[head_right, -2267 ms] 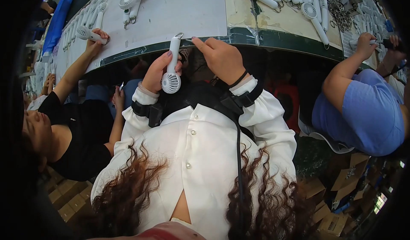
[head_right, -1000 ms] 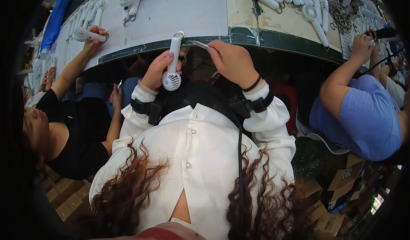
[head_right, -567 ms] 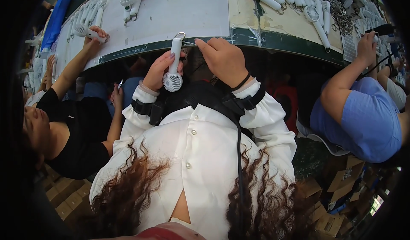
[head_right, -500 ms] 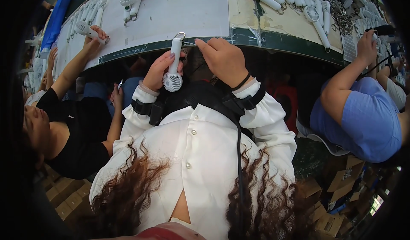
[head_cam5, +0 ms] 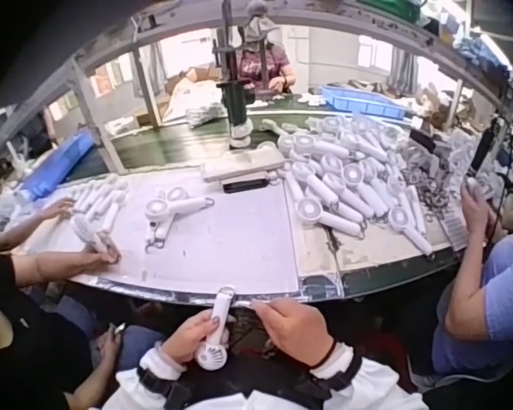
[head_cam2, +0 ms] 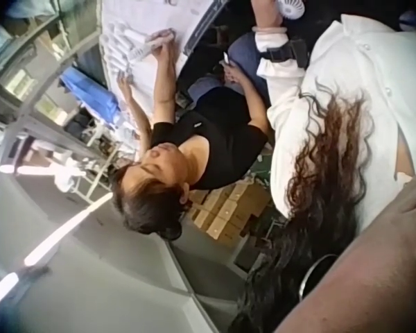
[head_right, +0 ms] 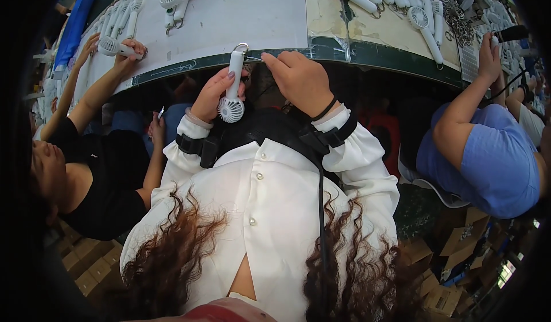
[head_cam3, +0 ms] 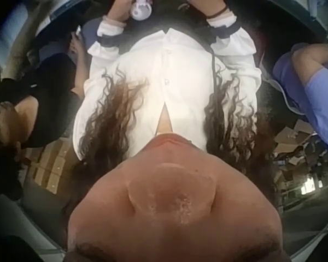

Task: The person picks up a handheld fan, scrapes the plastic edges with a blade, and places it back on the table, repeating this process with several more fans.

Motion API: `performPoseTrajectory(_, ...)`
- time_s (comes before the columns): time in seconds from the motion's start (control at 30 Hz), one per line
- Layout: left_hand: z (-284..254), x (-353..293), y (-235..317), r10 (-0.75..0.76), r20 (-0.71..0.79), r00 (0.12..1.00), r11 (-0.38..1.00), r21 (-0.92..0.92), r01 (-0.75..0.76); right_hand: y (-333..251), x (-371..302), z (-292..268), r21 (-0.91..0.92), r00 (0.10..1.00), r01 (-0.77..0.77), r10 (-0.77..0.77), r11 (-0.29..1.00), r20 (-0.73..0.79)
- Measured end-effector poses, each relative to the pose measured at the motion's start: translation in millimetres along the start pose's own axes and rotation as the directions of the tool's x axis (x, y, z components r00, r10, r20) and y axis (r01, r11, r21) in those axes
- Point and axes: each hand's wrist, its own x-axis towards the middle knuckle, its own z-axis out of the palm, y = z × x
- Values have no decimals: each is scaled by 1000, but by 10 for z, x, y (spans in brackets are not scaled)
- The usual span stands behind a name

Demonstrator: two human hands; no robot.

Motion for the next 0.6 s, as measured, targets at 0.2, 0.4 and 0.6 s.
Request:
performPoseTrajectory(0.2, 19, 4, -9, 14, -22, 1000, 1000, 25, -14, -1, -10, -1, 13, 1000, -7, 7, 1000, 2)
performPoseTrajectory(0.4, 10, 14, -35, 38, -34, 999, 999, 19, -37, 21, -38, 41, 7, 999, -11, 11, 1000, 37)
performPoseTrajectory(0.6, 30, 16, -2, 22, -45, 999, 999, 27, -21, 42, -61, 70, -23, 1000, -4, 5, 1000, 29)
